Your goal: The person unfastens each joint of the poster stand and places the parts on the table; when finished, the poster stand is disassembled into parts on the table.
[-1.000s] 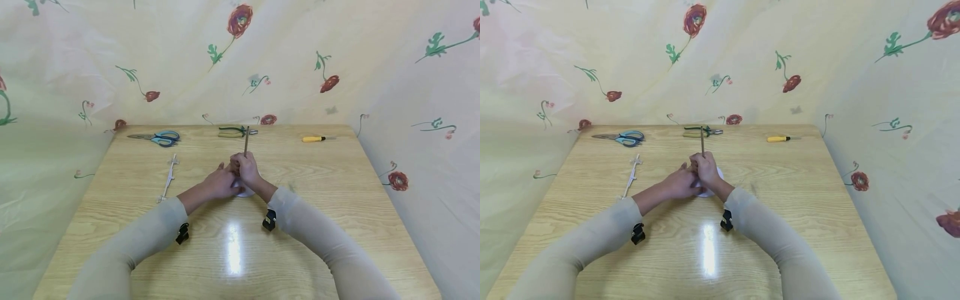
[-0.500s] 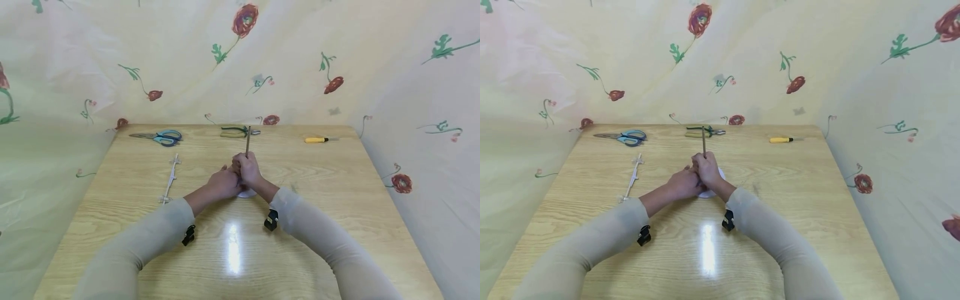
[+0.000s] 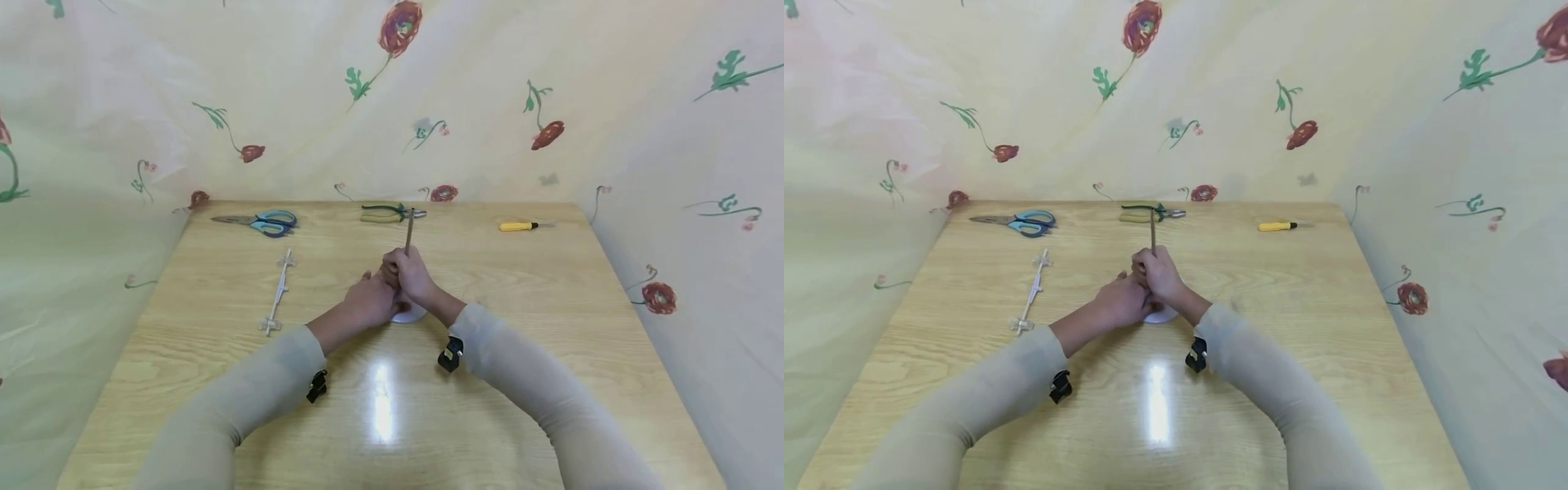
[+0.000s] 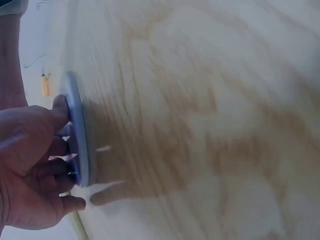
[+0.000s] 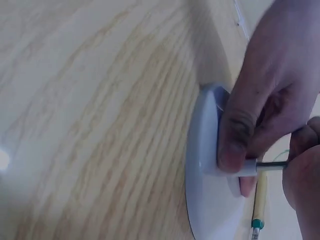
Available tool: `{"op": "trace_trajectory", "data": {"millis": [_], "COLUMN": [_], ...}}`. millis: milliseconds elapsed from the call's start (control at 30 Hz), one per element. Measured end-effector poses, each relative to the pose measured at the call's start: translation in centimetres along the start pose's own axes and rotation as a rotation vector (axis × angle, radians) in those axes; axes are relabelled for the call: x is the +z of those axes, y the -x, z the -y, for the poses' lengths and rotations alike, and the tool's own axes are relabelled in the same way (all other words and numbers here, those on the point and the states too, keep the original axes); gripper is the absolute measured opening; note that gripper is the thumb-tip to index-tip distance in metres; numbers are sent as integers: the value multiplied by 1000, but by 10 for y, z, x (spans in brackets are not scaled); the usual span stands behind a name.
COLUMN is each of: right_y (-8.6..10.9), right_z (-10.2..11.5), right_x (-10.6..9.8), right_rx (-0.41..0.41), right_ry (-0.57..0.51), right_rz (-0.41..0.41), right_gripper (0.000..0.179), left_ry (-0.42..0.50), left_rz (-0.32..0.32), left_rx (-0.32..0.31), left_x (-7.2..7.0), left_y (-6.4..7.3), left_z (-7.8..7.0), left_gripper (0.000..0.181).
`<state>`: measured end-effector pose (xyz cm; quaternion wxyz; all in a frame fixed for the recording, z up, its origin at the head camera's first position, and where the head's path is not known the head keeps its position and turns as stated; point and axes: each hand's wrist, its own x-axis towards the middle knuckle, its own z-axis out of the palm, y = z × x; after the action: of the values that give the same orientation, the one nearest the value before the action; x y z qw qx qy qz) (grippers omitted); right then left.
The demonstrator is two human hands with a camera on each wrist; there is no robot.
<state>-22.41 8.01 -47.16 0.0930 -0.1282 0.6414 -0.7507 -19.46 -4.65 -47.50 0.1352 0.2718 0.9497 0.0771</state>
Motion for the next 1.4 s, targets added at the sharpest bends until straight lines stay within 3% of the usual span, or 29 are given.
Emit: {"op": "trace_trajectory", "data": {"millis": [67,233,300,433,533,667,767,967,1100,1233,1400], "right_y": [0,1,1,4,6,4,5,11,11,12,9], "right_z": [2,3,2,4,6,9,8,8,12,14,15], "right_x": [1,11,12,8,4,6,8,8,12,16,9], "right_rx": [5,54,54,10,-11,11,32,-27,2,3,-17], "right_ry": [10,14,7,33,49,52,93,81,60,123,138], "right_rz": [-2,-193,-225,-128,-78,-153,-190,-43,-95,-165,-89], "right_gripper": [54,55,55,56,55,55,55,53,52,52,55], "left_ry": [7,-9,-29,-33,-5,-18,-18,72,80,44,28], "left_rz": [9,-8,-23,-54,-41,27,39,4,33,38,39], "left_rx": [5,24,28,7,-3,17,28,-3,13,21,13], "left_x": [0,4,3,5,4,0,0,6,1,-3,1], "left_y": [1,2,3,1,1,3,3,0,5,8,7], "left_z": [1,1,0,0,-1,-4,-3,2,-1,-3,-2], "left_gripper": [58,60,60,69,68,62,66,67,69,70,80]}}
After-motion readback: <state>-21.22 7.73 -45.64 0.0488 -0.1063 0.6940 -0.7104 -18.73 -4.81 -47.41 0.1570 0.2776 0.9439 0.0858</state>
